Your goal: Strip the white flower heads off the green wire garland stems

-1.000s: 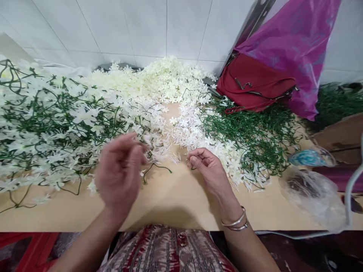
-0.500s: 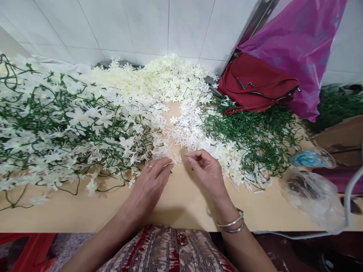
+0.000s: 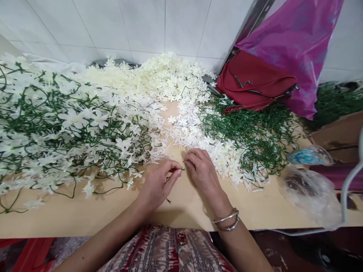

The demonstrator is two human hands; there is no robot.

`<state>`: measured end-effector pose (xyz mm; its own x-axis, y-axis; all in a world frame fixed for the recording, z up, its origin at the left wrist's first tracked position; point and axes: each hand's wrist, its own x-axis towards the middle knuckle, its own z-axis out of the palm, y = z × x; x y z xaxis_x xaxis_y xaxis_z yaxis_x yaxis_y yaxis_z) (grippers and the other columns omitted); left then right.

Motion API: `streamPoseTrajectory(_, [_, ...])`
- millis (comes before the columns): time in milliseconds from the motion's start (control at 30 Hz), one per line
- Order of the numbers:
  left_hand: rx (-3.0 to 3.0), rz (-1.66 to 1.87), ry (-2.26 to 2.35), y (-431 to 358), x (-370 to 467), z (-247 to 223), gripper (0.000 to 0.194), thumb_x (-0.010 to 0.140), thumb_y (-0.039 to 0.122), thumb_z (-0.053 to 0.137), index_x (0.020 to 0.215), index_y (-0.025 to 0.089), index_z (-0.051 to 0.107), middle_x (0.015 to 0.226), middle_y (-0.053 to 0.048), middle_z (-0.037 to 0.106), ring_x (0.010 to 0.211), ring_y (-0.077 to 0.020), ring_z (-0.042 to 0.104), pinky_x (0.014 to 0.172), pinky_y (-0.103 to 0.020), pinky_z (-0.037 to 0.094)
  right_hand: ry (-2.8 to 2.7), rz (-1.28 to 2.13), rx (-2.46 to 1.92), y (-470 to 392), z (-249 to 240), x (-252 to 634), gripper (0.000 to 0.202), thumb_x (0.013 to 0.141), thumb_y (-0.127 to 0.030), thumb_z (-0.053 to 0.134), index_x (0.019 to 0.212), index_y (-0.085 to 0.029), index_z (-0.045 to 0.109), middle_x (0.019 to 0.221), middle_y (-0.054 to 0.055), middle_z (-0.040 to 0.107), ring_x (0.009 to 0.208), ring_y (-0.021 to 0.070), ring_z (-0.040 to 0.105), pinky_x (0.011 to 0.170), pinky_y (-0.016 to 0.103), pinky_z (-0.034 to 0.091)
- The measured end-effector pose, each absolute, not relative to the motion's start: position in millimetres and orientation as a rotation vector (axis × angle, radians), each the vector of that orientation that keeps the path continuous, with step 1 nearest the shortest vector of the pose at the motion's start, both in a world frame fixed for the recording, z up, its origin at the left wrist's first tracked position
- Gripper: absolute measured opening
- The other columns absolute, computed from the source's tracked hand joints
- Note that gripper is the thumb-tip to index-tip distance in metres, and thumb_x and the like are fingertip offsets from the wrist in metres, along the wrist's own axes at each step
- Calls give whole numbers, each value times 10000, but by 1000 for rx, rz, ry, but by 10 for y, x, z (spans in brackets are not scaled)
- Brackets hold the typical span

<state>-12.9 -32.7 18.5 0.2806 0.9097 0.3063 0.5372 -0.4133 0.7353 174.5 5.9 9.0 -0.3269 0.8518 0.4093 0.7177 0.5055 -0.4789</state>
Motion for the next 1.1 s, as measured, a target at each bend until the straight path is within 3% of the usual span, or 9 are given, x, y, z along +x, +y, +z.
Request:
streamPoseTrajectory(100, [1933,1076,1286,-323,-98,115,59,1024,165,613,1052,209,639,861,10,728,727,-139,665,678,-250,506,-2027,309,-1301,53,98,1772,191,1018,-99,527,906,-221,623,990,101,721,935,268,631,841,433,516])
streamPoseTrajectory(333, [2191,1007,1126,-386,-65,-12,126,1053,161,553,1109,215,652,1044,-56,769,977,-200,733,883,-347,566,-1397,496,-1317,7,205,1813,42,999,-235,630,966,-225,653,928,28,716,860,194,661,819,349,522])
streamPoseTrajectory(600, [2159,1115,1268,-74,26,242,163,1043,158,534,1155,206,643,1104,-80,743,1056,-203,723,944,-348,592,-975,580,-1253,19,317,1838,190,925,-348,742,1037,-212,672,973,49,686,890,193,647,845,357,532])
streamPoseTrajectory(800, [2279,1126,1504,607,286,283,294,1038,135,490,1296,172,625,1296,-138,696,1230,-256,672,1059,-416,554,-998,582,-1240,21,279,1857,180,950,-362,710,1045,-210,688,987,65,706,885,204,654,837,363,541])
streamPoseTrajectory(867, [2311,1032,1645,813,347,251,340,1008,69,468,1298,138,630,1302,-166,685,1192,-281,676,1022,-437,555,-1020,574,-1233,26,264,1858,161,958,-350,697,1039,-211,691,985,61,704,896,201,655,851,360,538])
streamPoseTrajectory(967, [2342,895,1717,995,357,214,310,959,13,483,1149,136,695,1162,-152,719,1043,-285,696,910,-414,560,-1044,588,-1228,34,263,1857,125,964,-328,682,1015,-214,693,945,44,693,866,190,641,829,342,532])
streamPoseTrajectory(1100, [2354,905,1677,1007,279,221,163,973,97,560,968,169,707,990,-99,730,940,-256,693,844,-365,543,-1052,612,-1221,34,269,1849,119,958,-317,689,1001,-207,696,915,34,692,833,182,628,806,333,525])
